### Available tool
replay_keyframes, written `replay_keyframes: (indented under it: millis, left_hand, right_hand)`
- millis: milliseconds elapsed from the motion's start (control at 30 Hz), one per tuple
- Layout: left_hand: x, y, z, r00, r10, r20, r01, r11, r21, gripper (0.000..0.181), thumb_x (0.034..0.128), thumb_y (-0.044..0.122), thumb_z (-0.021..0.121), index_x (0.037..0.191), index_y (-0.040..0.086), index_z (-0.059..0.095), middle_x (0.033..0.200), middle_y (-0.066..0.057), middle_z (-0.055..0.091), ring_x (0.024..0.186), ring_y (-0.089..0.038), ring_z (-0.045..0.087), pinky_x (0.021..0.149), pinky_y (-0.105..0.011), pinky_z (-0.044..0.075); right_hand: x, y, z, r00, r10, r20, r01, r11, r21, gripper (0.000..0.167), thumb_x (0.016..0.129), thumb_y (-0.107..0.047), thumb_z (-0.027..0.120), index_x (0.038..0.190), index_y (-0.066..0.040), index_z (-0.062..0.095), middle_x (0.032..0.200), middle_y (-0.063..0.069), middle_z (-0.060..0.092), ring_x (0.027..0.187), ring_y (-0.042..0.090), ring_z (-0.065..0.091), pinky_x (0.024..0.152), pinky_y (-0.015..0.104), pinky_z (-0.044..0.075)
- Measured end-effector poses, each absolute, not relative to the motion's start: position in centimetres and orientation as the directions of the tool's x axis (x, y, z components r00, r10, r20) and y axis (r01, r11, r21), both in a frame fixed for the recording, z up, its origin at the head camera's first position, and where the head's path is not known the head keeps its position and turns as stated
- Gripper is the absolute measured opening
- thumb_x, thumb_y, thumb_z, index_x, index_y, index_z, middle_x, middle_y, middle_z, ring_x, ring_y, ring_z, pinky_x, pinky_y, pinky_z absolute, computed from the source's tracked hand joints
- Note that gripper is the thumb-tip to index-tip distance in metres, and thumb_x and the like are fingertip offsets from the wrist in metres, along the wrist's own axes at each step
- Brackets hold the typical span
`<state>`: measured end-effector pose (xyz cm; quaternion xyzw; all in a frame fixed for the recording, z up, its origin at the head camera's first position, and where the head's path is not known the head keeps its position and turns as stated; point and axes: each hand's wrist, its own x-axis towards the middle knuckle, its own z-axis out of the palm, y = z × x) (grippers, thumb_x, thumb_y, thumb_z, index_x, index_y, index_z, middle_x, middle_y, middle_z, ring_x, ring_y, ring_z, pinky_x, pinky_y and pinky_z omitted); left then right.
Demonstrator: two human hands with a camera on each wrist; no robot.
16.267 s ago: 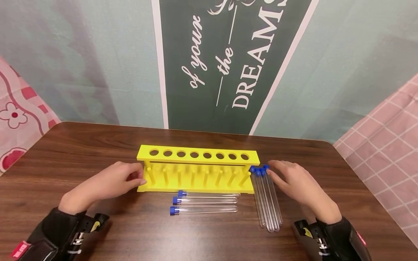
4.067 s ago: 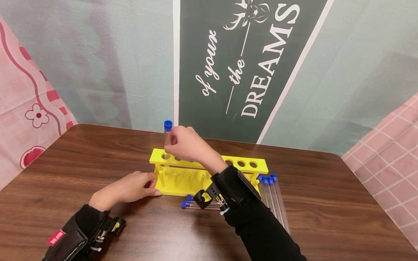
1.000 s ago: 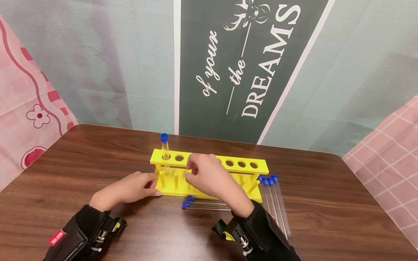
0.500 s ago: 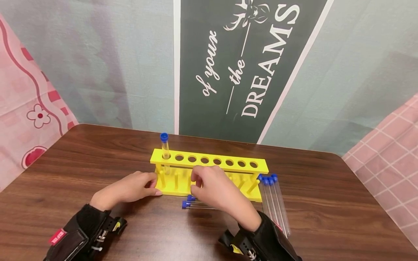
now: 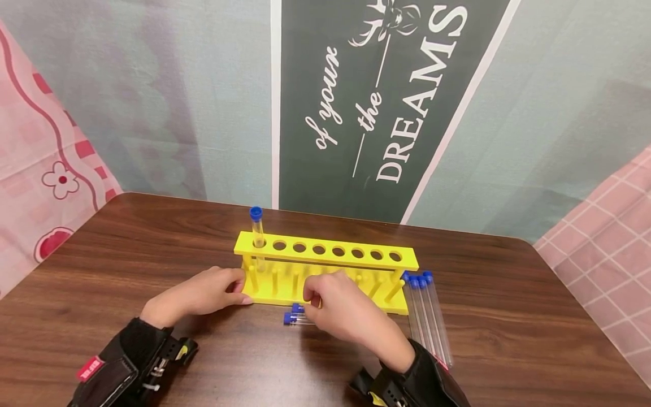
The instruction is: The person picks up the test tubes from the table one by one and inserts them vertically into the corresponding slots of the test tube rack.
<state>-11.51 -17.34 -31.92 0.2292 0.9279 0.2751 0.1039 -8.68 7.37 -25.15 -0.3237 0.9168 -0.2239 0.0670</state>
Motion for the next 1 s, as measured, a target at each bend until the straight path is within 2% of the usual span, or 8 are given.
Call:
replay_keyframes:
  millis: [467,800,1000]
  left_hand:
    - [-11.4,-17.4,-32.1,-0.871,0.488,-0.059,0.376,0.74,0.558,0.033,0.082,0.033,0.067,0.068,0.013,0.044,0.058,0.005,0.034,0.053,-0.009,0.033,0.05,-0.023,0.027]
    - [-11.5,-17.3,-31.9,-0.873,0.483,-0.069,0.366,0.742,0.562,0.033,0.0818,0.031,0.067,0.069,0.013,0.044,0.058,0.005,0.034,0.053,-0.009,0.034,0.05,-0.023,0.028]
    - [-11.5,-17.3,-32.0,-0.873,0.483,-0.07,0.367,0.743,0.559,0.033,0.0817,0.032,0.067,0.068,0.013,0.044,0.058,0.005,0.034,0.053,-0.009,0.034,0.05,-0.023,0.027]
  right_hand:
    - [-8.7,7.3,-26.4,-0.772,-0.634,-0.055,-0.556,0.714,-0.426,0.011,0.079,-0.002,0.064,0.07,-0.007,0.059,0.06,-0.003,0.047,0.058,0.011,0.043,0.054,0.022,0.038]
    - [-8.7,6.9,-27.6,-0.797,-0.602,-0.051,-0.563,0.771,-0.297,0.021,0.076,-0.002,0.065,0.063,-0.009,0.051,0.057,-0.003,0.035,0.055,0.01,0.034,0.05,0.022,0.029]
    - [-8.7,6.7,-28.1,-0.81,-0.584,-0.047,-0.559,0.795,-0.237,0.015,0.075,0.001,0.064,0.066,-0.008,0.056,0.058,-0.002,0.04,0.054,0.011,0.037,0.049,0.023,0.032]
